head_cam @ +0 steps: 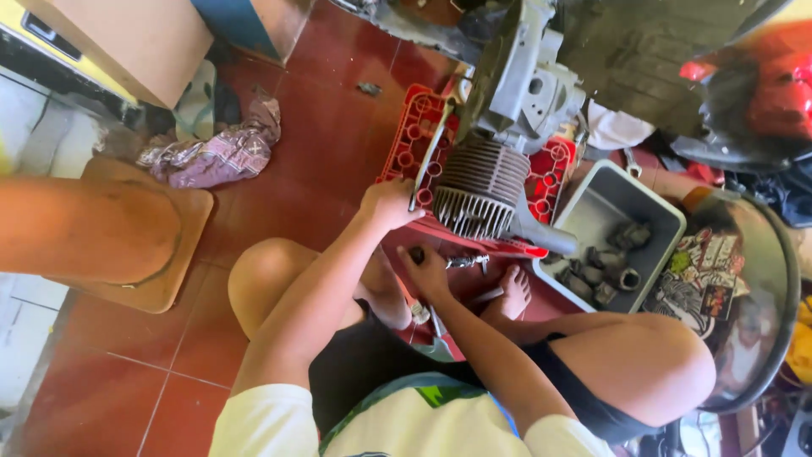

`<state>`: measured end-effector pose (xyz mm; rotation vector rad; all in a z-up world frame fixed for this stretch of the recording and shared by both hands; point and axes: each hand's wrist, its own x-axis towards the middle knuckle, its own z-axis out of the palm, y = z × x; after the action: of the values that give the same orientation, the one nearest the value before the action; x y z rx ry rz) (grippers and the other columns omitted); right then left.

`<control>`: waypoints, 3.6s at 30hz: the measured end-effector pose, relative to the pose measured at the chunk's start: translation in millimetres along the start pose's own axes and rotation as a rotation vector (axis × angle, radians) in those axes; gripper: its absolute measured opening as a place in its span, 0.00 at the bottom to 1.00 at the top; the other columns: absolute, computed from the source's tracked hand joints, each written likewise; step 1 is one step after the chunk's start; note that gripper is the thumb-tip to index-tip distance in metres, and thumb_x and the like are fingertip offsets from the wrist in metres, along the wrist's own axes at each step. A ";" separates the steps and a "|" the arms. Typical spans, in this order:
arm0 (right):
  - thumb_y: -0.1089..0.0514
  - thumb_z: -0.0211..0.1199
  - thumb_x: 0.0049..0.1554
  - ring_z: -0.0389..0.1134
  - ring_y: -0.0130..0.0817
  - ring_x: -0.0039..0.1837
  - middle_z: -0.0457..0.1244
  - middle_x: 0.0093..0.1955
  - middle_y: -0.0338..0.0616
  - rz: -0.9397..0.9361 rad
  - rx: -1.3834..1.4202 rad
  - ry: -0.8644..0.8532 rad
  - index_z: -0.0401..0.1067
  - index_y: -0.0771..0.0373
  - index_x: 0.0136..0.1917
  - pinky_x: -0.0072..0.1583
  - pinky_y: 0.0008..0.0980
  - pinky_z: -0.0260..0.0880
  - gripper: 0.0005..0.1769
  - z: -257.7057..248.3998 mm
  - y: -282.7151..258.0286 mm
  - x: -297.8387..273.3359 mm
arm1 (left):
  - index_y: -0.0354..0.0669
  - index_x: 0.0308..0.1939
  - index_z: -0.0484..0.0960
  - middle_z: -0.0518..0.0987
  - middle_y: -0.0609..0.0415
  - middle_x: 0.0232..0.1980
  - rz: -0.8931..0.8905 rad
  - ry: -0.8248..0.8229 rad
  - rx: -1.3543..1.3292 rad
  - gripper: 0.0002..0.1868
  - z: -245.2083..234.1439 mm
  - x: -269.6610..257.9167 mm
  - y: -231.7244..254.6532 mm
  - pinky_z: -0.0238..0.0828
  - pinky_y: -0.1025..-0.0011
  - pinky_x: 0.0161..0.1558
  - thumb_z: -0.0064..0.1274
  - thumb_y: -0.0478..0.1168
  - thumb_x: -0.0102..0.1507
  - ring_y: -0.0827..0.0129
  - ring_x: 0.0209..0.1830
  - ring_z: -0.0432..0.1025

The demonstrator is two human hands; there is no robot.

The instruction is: The person is working on a motorcycle engine, using a wrench to loosen and remove bolts. They then use a brush to clean the engine parts and place them in a container.

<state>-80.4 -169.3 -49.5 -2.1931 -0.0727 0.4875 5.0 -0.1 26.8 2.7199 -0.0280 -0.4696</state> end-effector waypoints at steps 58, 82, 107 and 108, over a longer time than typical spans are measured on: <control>0.55 0.71 0.54 0.77 0.39 0.50 0.69 0.52 0.56 0.347 0.865 0.443 0.60 0.63 0.60 0.46 0.44 0.82 0.28 -236.2 -167.5 148.0 | 0.52 0.82 0.31 0.63 0.21 0.68 0.618 0.163 -0.159 0.82 -79.1 -2.2 48.8 0.65 0.49 0.65 0.73 0.74 0.42 0.36 0.64 0.65; 0.43 0.78 0.53 0.77 0.40 0.53 0.68 0.52 0.50 0.138 0.837 0.421 0.69 0.60 0.61 0.53 0.46 0.81 0.31 -142.5 -213.8 166.0 | 0.60 0.82 0.46 0.67 0.35 0.65 0.557 0.262 -0.256 0.73 -119.7 -30.3 -52.9 0.72 0.49 0.65 0.72 0.68 0.41 0.32 0.66 0.68; 0.32 0.68 0.61 0.73 0.51 0.62 0.69 0.59 0.58 0.010 0.383 0.132 0.69 0.59 0.69 0.53 0.56 0.78 0.36 -181.3 -209.2 157.8 | 0.66 0.82 0.42 0.64 0.35 0.67 0.448 0.073 -0.079 0.72 -152.5 -52.6 -20.4 0.74 0.51 0.61 0.73 0.61 0.42 0.33 0.69 0.64; 0.28 0.66 0.60 0.72 0.49 0.62 0.69 0.58 0.54 0.024 0.096 0.040 0.73 0.52 0.67 0.51 0.52 0.78 0.33 -190.3 -225.9 149.9 | 0.65 0.82 0.41 0.65 0.35 0.66 0.438 0.059 -0.055 0.72 -157.0 -54.8 -17.1 0.75 0.52 0.60 0.72 0.61 0.43 0.34 0.68 0.64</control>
<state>154.7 -137.7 181.8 -2.1111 -0.0017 0.4517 3.9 77.3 175.0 2.5654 -0.5723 -0.2559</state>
